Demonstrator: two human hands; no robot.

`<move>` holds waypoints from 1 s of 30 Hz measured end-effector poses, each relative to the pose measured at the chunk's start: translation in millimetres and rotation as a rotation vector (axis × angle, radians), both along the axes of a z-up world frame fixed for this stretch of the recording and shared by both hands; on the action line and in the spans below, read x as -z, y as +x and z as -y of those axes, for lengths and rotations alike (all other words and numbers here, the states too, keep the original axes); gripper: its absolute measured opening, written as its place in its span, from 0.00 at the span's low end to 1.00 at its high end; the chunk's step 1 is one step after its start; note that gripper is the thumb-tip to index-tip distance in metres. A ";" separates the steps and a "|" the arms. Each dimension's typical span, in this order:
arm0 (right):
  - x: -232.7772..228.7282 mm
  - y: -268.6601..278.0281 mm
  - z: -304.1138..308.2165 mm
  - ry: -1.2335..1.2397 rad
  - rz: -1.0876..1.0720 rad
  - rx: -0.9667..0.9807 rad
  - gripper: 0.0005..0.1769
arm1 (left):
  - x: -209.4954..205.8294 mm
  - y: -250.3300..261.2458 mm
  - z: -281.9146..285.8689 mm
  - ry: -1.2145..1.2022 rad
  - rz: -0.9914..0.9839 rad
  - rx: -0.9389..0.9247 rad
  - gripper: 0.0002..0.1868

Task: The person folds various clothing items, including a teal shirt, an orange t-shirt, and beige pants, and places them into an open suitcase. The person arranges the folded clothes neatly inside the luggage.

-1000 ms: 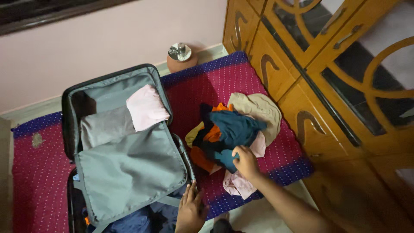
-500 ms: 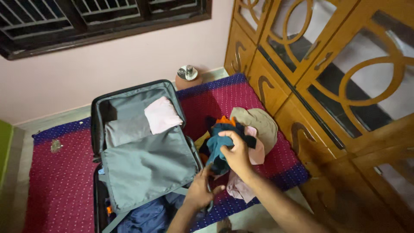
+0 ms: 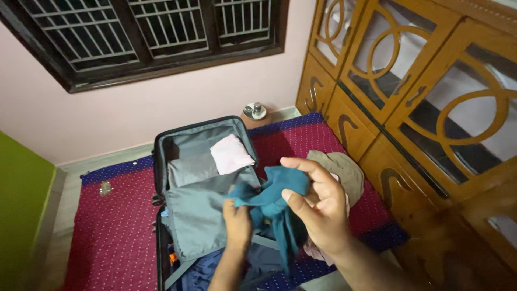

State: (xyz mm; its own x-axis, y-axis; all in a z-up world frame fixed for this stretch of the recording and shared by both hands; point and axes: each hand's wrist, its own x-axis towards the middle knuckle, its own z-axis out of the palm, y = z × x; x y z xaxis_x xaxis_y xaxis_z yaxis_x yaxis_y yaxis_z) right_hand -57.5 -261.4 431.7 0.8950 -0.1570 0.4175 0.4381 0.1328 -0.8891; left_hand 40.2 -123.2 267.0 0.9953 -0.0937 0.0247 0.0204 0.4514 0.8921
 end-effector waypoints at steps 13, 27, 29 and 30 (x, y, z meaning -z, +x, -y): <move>-27.8 5.6 -50.5 -0.356 0.444 0.271 0.36 | -150.2 -11.1 -122.4 0.044 0.392 -0.343 0.01; 14.1 36.3 -50.1 -0.908 0.497 0.710 0.34 | -164.5 -32.6 -174.9 0.244 0.336 -0.372 0.05; 20.3 38.9 -42.8 -0.979 0.426 0.733 0.23 | -157.6 -31.8 -181.8 0.285 0.311 -0.394 0.04; 22.3 41.2 -40.5 -1.014 0.389 0.742 0.19 | -152.6 -30.4 -185.4 0.307 0.297 -0.404 0.03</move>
State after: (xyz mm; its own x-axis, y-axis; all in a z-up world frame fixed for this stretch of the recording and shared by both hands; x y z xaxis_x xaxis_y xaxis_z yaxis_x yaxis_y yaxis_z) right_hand -16.4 -220.9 409.4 0.5270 -0.0227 0.8496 0.3657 -0.8963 -0.2508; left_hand 9.8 62.2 419.7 0.9080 0.2450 0.3399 -0.3707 0.0918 0.9242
